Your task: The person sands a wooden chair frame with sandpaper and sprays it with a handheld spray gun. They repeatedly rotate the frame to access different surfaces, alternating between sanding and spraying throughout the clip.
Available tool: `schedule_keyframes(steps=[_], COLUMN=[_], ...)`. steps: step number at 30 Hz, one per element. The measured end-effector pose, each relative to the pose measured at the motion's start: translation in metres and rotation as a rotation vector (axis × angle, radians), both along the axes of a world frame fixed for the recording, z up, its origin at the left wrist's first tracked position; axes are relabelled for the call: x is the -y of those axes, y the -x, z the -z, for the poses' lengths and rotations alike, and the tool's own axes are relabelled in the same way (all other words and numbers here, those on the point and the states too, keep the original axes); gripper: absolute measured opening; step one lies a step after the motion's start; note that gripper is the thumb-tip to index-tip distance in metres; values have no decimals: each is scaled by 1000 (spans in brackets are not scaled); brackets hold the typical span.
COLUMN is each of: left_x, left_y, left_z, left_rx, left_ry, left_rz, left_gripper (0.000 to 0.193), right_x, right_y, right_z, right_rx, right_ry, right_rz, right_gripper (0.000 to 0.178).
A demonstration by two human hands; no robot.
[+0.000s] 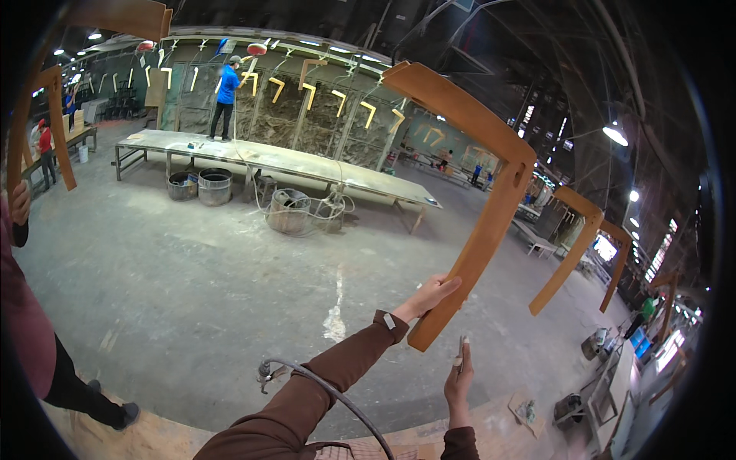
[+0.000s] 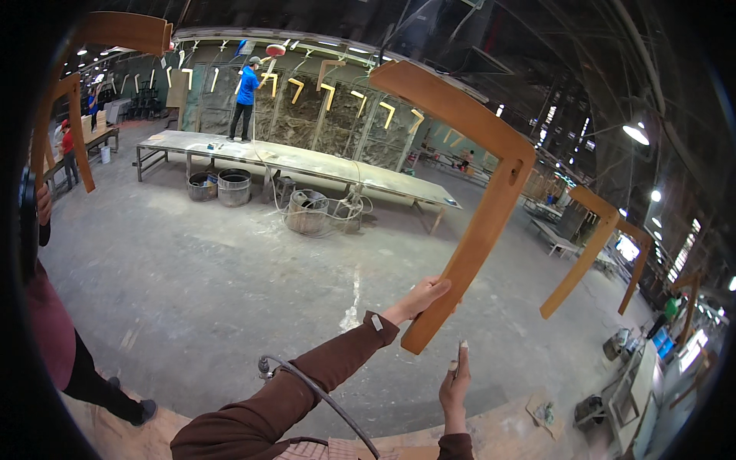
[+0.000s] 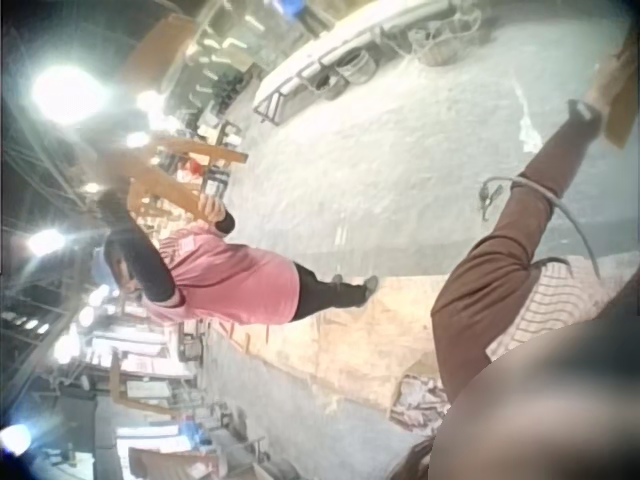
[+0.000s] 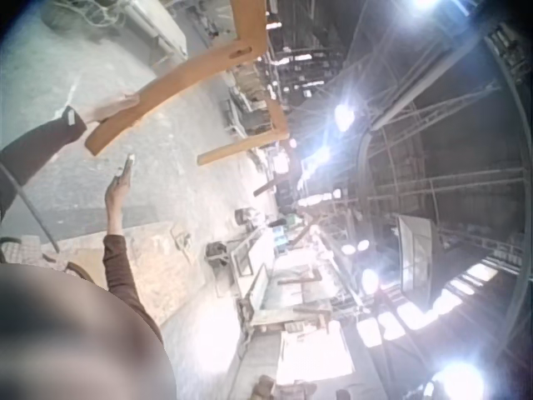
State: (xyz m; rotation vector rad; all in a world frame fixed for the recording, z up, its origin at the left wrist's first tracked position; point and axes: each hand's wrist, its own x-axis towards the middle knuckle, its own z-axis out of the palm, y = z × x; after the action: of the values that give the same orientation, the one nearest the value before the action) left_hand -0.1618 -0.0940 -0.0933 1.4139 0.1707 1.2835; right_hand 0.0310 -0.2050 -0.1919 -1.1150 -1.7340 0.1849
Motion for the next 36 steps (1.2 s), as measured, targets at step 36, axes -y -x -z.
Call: schedule_keyframes(steps=[36], left_x=[86], left_y=[146], left_z=[-62], left_rx=[-368], left_ry=[-162], left_rz=[-296], left_gripper=[23], right_x=[-71], right_y=[105], right_z=[-426], right_rx=[534], right_ry=[-598], right_rz=[-334], right_gripper=[46])
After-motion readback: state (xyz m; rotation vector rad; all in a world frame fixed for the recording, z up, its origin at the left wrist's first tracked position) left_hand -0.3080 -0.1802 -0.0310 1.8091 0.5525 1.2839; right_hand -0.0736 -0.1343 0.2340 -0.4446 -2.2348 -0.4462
